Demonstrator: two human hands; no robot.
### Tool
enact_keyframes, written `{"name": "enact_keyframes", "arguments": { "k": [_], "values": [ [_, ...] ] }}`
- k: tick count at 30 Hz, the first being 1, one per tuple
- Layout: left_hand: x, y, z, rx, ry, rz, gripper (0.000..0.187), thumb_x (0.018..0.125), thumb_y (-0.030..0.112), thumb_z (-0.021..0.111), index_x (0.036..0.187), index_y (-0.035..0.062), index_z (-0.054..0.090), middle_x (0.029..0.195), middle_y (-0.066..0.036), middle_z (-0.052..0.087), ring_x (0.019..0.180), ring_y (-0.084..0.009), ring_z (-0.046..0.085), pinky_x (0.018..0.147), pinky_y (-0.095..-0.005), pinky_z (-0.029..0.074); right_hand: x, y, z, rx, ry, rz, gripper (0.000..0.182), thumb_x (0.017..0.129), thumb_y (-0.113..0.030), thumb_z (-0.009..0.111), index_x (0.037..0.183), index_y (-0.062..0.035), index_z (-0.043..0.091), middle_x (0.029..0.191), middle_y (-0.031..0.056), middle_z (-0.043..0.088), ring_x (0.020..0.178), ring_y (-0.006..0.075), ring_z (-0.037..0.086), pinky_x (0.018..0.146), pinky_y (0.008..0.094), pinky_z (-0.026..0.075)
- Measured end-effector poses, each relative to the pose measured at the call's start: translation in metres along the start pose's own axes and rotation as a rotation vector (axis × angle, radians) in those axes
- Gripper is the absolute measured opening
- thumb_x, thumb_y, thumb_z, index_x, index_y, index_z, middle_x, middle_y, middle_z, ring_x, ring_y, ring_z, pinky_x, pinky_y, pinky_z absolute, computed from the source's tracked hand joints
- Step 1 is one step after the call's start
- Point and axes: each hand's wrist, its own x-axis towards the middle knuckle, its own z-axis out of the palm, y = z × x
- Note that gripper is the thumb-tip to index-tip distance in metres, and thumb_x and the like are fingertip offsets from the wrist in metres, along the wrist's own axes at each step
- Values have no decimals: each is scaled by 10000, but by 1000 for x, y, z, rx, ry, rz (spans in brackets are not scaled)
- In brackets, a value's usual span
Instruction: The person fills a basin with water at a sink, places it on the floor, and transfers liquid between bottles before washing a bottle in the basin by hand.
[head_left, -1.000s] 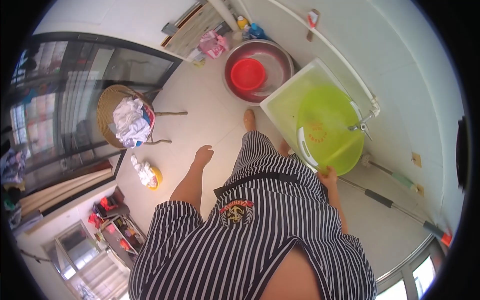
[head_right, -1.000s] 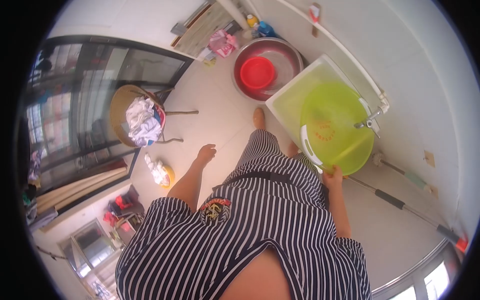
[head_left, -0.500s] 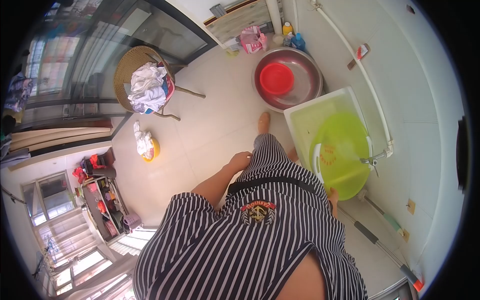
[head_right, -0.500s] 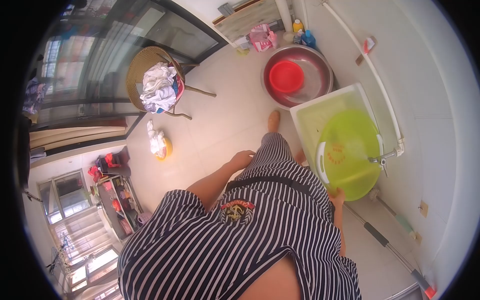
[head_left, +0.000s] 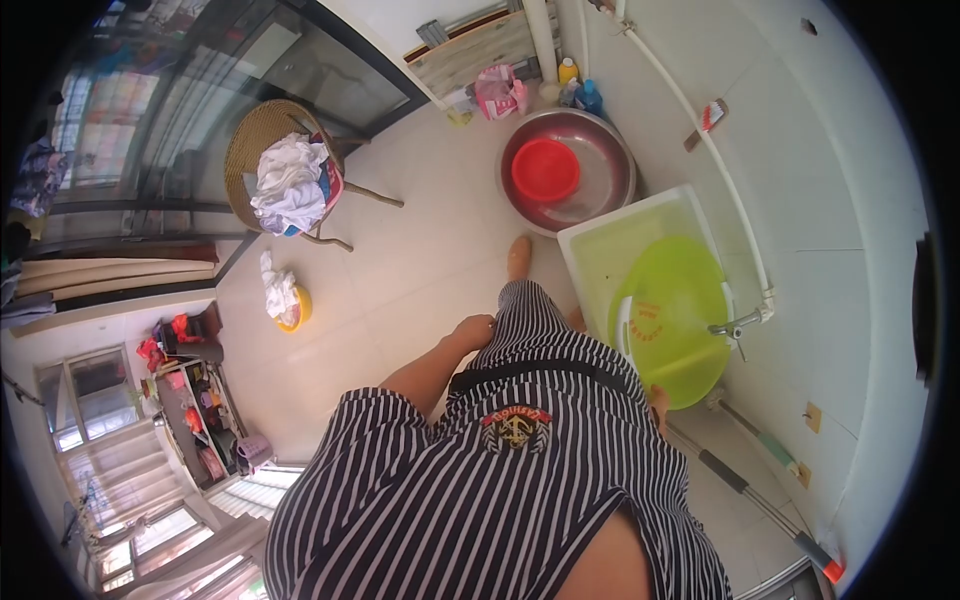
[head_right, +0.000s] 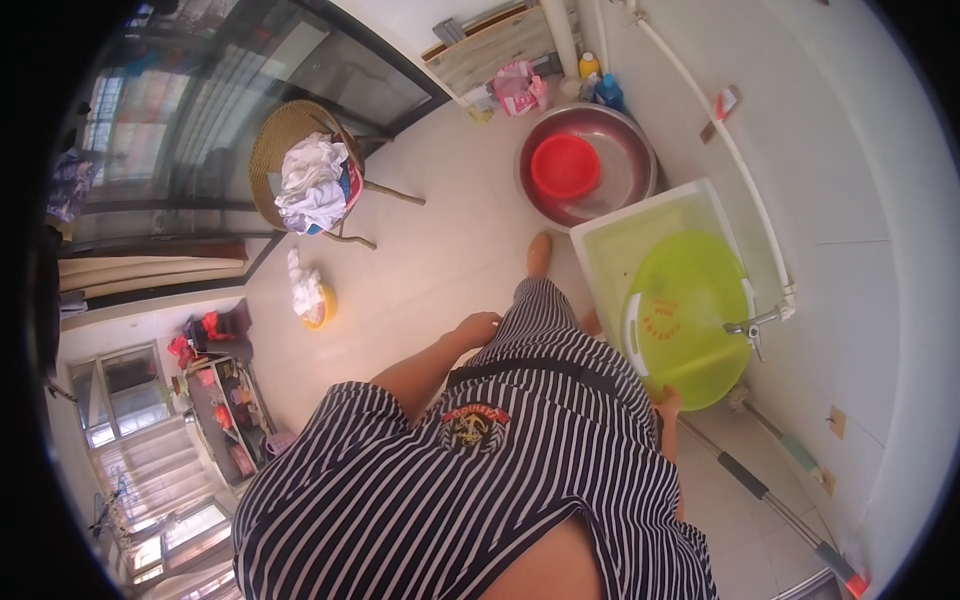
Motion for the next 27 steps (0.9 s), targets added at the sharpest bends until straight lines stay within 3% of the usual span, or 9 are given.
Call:
{"name": "enact_keyframes", "arguments": {
  "k": [8, 9, 10, 15, 18, 22, 23, 25, 27],
  "values": [
    [-1, 5, -7, -2, 29, 42, 359, 933, 208, 458, 1126, 36, 707, 1128, -229, 690, 1085, -381, 648, 970, -455, 494, 26, 7, -14, -72, -26, -35, 412, 982, -197, 528, 1326, 29, 547, 1327, 185, 595, 1182, 303, 568, 1025, 407, 425],
    [2, 5, -8, 22, -17, 10, 354, 898, 213, 526, 1161, 59, 705, 1159, -210, 688, 1110, -364, 641, 981, -434, 491, 35, 8, -19, -108, -38, -52, 417, 983, -198, 528, 1331, 30, 547, 1333, 187, 593, 1187, 304, 566, 1029, 406, 421],
    [6, 6, -10, 48, -64, -21, 377, 863, 218, 595, 1197, 82, 702, 1191, -191, 686, 1134, -348, 635, 991, -413, 487, 50, 11, -28, -215, -60, -98, 421, 985, -200, 528, 1336, 32, 546, 1338, 189, 591, 1191, 304, 564, 1033, 405, 417],
    [12, 3, -7, 24, -46, -6, 377, 858, 221, 599, 1190, 77, 705, 1187, -195, 688, 1137, -351, 633, 999, -415, 482, 116, 26, -77, -1068, -117, -465, 453, 983, -203, 532, 1371, 32, 529, 1370, 192, 576, 1219, 301, 541, 1053, 403, 396],
    [8, 5, -9, 33, -25, 15, 355, 876, 207, 557, 1161, 56, 706, 1164, -211, 688, 1119, -362, 639, 992, -428, 486, 46, 17, -20, -195, 13, -66, 474, 978, -205, 535, 1390, 27, 500, 1381, 187, 564, 1219, 304, 537, 1053, 409, 393],
    [7, 2, -7, 27, 13, 44, 354, 892, 177, 516, 1162, 39, 699, 1172, -208, 686, 1122, -361, 641, 994, -428, 489, -45, -1, 33, -172, 114, 28, 506, 970, -207, 540, 1416, 20, 462, 1396, 179, 549, 1219, 308, 530, 1052, 416, 391],
    [7, 3, -8, 29, 8, 50, 354, 892, 177, 516, 1162, 39, 699, 1172, -208, 686, 1122, -361, 641, 994, -428, 489, -17, 6, 22, -157, 115, -5, 474, 999, -219, 478, 1411, 13, 452, 1418, 185, 499, 1272, 354, 474, 1028, 537, 394],
    [6, 5, -11, 39, -4, 33, 366, 889, 164, 517, 1186, 43, 694, 1192, -195, 685, 1137, -354, 637, 1002, -421, 485, 21, 15, 1, -142, 116, -37, 447, 1027, -231, 415, 1406, 5, 441, 1440, 190, 449, 1325, 400, 418, 1005, 659, 397],
    [5, 5, -12, 48, -8, 31, 367, 888, 165, 519, 1187, 43, 694, 1193, -196, 684, 1136, -352, 638, 1002, -421, 486, 36, 18, -9, -73, -24, -46, 437, 1020, -236, 427, 1399, -18, 449, 1448, 193, 436, 1313, 403, 422, 991, 657, 402]
  ]
}}
